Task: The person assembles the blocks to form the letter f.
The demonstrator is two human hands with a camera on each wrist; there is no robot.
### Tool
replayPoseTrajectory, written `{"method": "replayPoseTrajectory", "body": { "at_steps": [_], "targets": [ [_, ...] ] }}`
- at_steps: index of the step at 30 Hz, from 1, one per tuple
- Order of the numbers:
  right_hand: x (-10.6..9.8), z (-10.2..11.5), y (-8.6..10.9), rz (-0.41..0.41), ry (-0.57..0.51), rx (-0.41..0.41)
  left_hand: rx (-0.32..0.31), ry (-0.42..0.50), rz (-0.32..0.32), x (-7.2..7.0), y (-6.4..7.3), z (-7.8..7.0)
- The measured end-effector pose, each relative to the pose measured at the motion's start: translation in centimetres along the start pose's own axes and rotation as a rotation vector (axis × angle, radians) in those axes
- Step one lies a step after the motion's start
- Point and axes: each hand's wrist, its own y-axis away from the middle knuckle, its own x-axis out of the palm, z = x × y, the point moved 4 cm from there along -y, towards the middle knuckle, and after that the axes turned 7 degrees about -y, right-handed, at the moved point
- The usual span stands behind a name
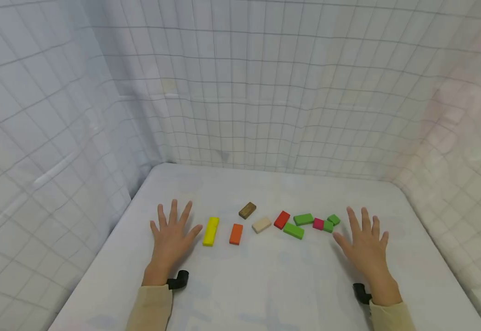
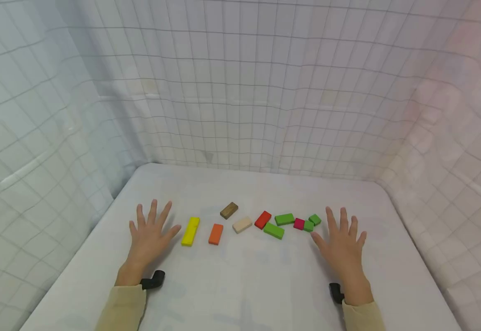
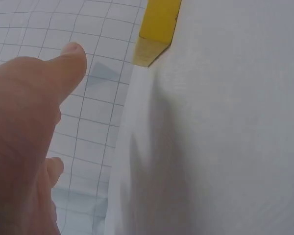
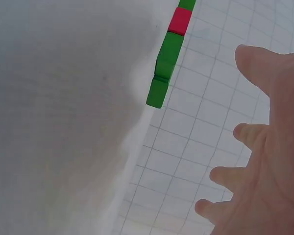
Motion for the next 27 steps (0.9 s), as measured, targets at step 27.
{"method": "replayPoseTrajectory", "body": {
  "at_steps": [27],
  "targets": [
    [7.0, 20.9, -4.9, 0.251, -0.097, -0.541, -0.071, 0.551, 0.205, 0.3, 0.0, -0.8]
  ]
}}
